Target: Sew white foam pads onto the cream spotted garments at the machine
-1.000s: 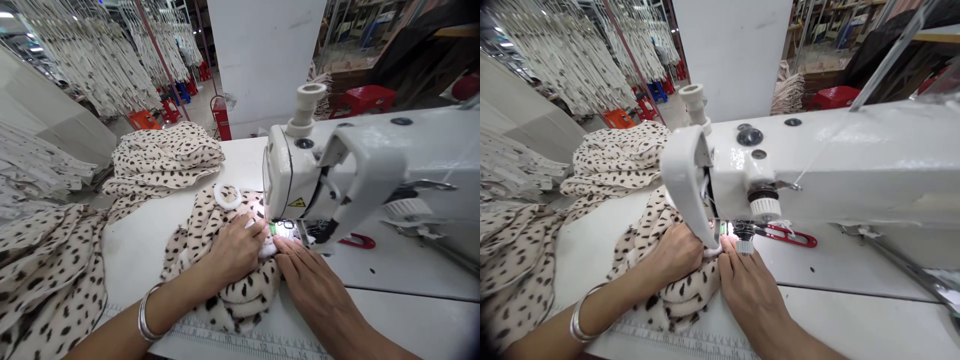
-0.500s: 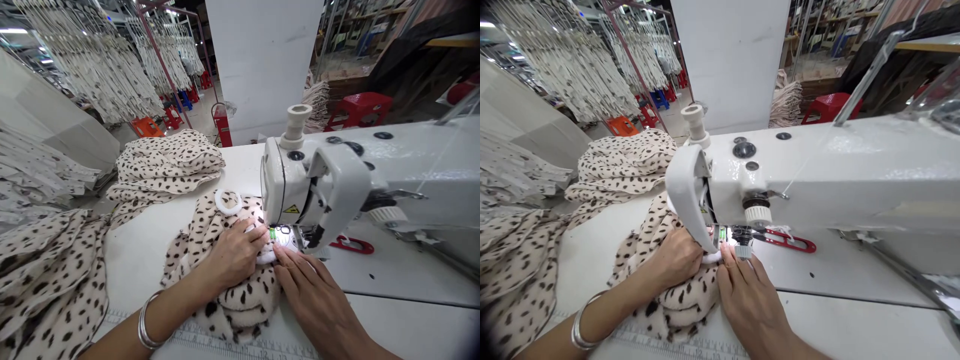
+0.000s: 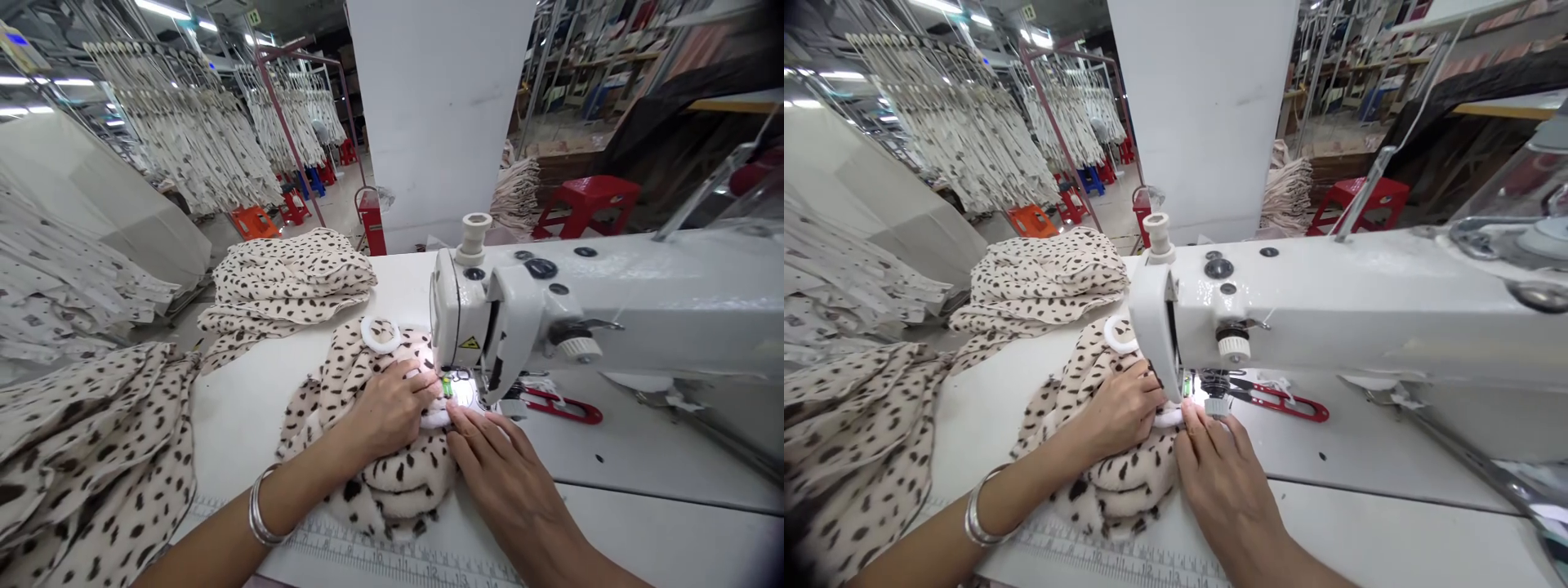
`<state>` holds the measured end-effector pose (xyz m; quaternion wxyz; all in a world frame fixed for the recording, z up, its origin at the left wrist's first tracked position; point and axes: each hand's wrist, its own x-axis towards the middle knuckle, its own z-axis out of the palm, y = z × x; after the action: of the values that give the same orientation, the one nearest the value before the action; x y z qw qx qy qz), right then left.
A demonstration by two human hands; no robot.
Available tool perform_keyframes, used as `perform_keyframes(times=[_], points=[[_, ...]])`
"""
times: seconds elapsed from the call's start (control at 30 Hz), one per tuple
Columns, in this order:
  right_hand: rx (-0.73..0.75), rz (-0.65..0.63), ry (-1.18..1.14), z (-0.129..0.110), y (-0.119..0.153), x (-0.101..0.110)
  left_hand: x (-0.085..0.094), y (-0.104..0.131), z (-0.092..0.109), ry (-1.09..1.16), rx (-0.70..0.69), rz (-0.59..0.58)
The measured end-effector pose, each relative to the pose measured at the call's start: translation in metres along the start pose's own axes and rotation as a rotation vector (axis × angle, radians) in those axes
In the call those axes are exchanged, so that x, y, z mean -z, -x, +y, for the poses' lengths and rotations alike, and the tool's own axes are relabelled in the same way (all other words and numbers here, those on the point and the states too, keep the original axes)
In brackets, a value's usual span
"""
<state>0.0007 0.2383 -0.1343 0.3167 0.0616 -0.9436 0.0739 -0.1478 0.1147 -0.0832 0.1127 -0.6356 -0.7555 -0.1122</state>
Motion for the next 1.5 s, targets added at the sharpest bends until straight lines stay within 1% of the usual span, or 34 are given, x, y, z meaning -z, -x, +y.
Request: perform_keyframes(times=[0.17, 0.27, 0.33, 0.43, 0.5, 0.57, 0.7, 0.83, 0.97, 1.07, 1.13, 1.23, 1.27, 1.37, 1.43, 1.5], points=[[0.035, 0.04, 0.028, -0.001, -0.001, 0.01, 0.002, 0.001, -0.001, -0.035, -0.022, -0.027], [0.09, -0.022, -0.022, -0.002, 0.003, 0.017, 0.001, 0.002, 0.0, -0.048, -0.039, -0.005], [0.148, -0.008, -0.061, -0.003, 0.006, 0.021, 0.002, 0.002, 0.001, -0.049, -0.058, 0.023], [0.194, 0.024, -0.104, -0.004, 0.009, 0.026, 0.005, 0.003, 0.003, 0.023, -0.135, 0.069], [0.213, -0.022, -0.14, -0.005, 0.01, 0.029, 0.01, 0.005, 0.005, 0.107, -0.205, 0.081], [0.214, -0.038, -0.153, -0.006, 0.011, 0.032, 0.014, 0.006, 0.005, 0.168, -0.234, 0.071], [0.2, -0.008, -0.141, -0.009, 0.014, 0.036, 0.018, 0.007, 0.002, 0.208, -0.199, 0.034], [0.158, -0.039, -0.153, -0.013, 0.014, 0.03, 0.017, 0.008, -0.001, 0.203, -0.202, -0.02], [0.168, -0.079, -0.207, -0.014, 0.013, 0.027, 0.017, 0.008, 0.001, 0.177, -0.189, -0.057], [0.117, -0.09, -0.28, -0.009, 0.013, 0.032, 0.017, 0.007, 0.003, 0.187, -0.18, -0.036], [0.031, -0.078, -0.297, -0.004, 0.013, 0.035, 0.017, 0.007, 0.004, 0.199, -0.175, -0.021], [-0.101, -0.07, -0.241, 0.001, 0.011, 0.034, 0.017, 0.006, 0.004, 0.211, -0.174, -0.026], [-0.118, -0.074, -0.217, 0.001, 0.009, 0.032, 0.017, 0.005, 0.004, 0.215, -0.176, -0.027], [-0.107, -0.086, -0.212, -0.001, 0.005, 0.026, 0.018, 0.004, 0.005, 0.233, -0.176, 0.001], [-0.149, -0.12, -0.277, -0.003, 0.001, 0.026, 0.018, 0.004, 0.006, 0.248, -0.17, 0.021], [-0.272, -0.216, -0.426, -0.003, -0.003, 0.029, 0.018, 0.004, 0.007, 0.258, -0.157, 0.018]])
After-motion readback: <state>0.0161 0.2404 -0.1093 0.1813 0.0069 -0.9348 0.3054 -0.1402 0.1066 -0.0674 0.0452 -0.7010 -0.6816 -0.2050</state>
